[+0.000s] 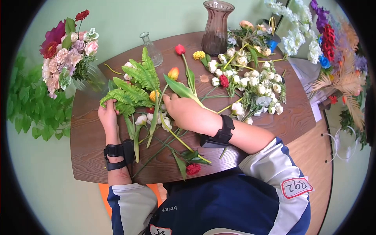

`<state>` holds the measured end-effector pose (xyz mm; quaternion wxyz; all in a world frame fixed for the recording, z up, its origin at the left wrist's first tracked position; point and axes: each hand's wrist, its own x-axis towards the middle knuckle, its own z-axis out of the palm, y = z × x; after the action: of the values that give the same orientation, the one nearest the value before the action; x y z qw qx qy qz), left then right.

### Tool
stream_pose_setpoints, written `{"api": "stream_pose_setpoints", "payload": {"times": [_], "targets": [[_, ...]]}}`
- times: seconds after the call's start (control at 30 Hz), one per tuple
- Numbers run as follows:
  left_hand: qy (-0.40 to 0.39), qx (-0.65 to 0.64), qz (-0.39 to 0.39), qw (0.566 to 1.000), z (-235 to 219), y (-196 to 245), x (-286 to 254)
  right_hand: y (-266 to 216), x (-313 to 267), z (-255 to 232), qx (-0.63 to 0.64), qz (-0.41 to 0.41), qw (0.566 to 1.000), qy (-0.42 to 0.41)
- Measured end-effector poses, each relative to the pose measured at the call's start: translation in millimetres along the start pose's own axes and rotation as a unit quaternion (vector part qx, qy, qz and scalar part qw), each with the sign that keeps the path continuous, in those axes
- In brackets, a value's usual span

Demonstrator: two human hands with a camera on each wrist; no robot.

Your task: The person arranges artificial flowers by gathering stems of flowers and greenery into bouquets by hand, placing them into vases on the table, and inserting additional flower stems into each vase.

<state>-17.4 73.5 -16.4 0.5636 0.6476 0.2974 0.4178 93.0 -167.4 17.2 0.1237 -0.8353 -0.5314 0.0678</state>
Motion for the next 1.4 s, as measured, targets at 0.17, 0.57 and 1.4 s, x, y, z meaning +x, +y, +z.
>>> {"api": "stream_pose_setpoints", "payload": {"times": [0.17,0.57,1.4], "targets": [[-0.014,0.021,0.009,1.0,-0.6,-5.1,2.1,1.0,4.9,-13.9,0.011,-0.027,1.0,-0.001],[-0.063,0.017,0.02,0.998,-5.7,-6.7,3.2,32.8,-3.5,-81.8,0.063,-0.026,0.923,0.378],[-0.498,-0.077,0.01,0.864,42.5,43.7,-61.6,23.0,5.9,-61.1,0.311,-0.078,0.904,0.282]]}}
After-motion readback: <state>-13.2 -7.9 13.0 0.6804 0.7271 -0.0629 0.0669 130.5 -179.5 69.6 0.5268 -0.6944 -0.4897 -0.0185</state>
